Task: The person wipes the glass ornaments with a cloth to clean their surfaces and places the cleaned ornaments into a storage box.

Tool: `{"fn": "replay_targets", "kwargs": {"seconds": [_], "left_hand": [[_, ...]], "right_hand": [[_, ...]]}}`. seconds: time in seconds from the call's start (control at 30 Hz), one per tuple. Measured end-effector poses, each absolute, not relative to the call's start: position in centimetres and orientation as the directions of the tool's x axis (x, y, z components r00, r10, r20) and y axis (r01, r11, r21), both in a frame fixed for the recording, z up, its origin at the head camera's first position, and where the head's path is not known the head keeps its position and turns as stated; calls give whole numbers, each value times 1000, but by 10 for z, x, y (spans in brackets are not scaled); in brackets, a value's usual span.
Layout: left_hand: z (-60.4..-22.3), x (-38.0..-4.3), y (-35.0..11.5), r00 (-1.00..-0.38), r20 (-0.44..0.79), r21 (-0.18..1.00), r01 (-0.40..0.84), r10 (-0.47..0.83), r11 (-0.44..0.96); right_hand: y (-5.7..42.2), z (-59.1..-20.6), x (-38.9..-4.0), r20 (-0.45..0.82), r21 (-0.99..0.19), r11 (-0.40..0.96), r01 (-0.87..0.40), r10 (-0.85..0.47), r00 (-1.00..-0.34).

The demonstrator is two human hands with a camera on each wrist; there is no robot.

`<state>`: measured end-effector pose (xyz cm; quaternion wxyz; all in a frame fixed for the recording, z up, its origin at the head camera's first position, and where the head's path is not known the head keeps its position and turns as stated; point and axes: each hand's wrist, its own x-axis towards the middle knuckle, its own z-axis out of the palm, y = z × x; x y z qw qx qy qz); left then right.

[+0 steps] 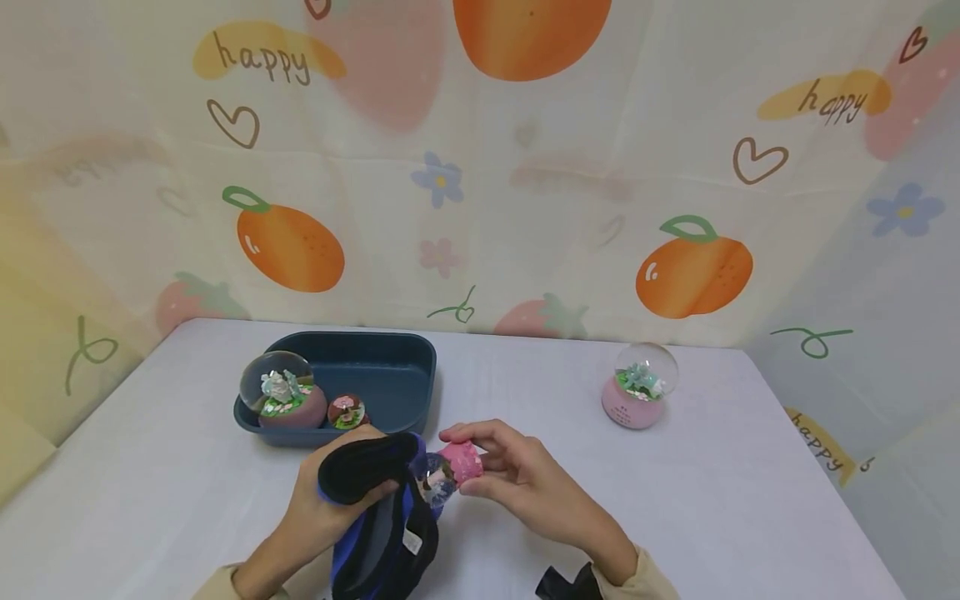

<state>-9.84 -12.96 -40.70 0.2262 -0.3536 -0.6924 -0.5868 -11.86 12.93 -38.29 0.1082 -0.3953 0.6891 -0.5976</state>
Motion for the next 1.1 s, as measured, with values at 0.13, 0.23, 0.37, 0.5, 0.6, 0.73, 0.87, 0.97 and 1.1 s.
{"fn": "replay_targets", "kwargs": {"seconds": [0.13, 0.23, 0.37, 0.5, 0.6, 0.73, 0.87, 0.97, 1.1], "left_hand": [[-406, -95, -132, -722, 646, 724, 683, 248, 100], [-407, -96, -130, -729, 615, 743, 663, 300, 87], [-410, -95, -125, -766, 536, 782, 609, 356, 134], [-410, -92, -122, -810, 456, 813, 548, 368, 199], [-410, -92, -121, -788, 503, 795, 583, 354, 167], [-408, -94, -122, -735, 612, 739, 663, 294, 118], [-406, -96, -123, -690, 677, 692, 715, 256, 96], [-404, -95, -124, -704, 667, 706, 702, 241, 94], [-402, -94, -125, -763, 604, 765, 636, 232, 101]], "right_hand": [[127, -382, -116, 364, -895, -55, -443, -664, -653], [123, -384, -115, 442, -844, -52, -533, -629, -639], [118, -385, -111, 480, -788, 51, -614, -574, -664], [115, -387, -106, 455, -751, 175, -636, -561, -692], [115, -387, -106, 463, -735, 181, -653, -570, -679], [114, -387, -106, 519, -699, 134, -703, -581, -627], [113, -388, -106, 577, -652, 103, -751, -576, -579], [114, -388, -107, 585, -647, 103, -756, -569, -578], [115, -388, -108, 602, -634, 99, -767, -561, -569]]}}
